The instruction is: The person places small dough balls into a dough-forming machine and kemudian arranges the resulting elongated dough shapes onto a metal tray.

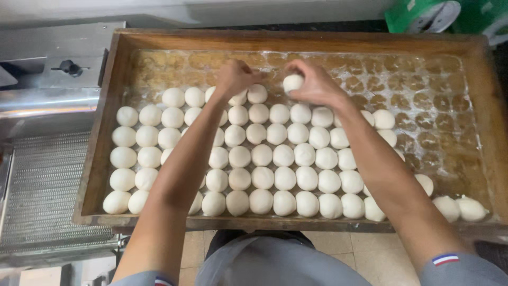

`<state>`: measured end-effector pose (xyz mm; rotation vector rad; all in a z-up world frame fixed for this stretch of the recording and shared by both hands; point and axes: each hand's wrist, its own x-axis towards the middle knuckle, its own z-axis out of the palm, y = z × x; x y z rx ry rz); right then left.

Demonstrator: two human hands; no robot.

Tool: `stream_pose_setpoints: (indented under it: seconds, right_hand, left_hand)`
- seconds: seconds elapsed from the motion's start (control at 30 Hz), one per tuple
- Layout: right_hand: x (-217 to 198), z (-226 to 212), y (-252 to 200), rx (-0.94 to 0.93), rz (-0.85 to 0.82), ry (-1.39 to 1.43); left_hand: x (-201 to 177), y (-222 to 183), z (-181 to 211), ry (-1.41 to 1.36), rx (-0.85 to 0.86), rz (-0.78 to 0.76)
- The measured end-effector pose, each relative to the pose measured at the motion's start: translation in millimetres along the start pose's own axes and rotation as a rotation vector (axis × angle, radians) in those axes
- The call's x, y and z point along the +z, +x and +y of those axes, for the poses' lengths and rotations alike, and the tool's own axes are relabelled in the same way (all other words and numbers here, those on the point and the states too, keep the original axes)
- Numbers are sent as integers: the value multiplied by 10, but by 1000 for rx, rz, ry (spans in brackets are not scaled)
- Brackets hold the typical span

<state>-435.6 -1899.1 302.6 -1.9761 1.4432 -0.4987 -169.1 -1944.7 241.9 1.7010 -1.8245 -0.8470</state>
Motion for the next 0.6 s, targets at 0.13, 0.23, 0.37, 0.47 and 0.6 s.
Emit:
stream_pose_setpoints:
  seconds: [0.13,0.23,0.37,0.47,0.6]
  right_hand:
    - [-177,172,336,-69,163,1063]
    - [-138,314,666,136,146,1621]
    - [426,36,1218,257,24,1410]
    - [954,-625,1553,174,-151,1383]
    - [1895,-2023,1979,71,-288,1367]
  left_hand:
    - [246,-49,248,603,191,-91]
    - [298,-315,409,612,341,-137]
    - [-144,-872,304,65,440,199]
    - [-944,-1181,-146,-322,602,464]
    - [-2114,-1577,-1016,-737,265,449]
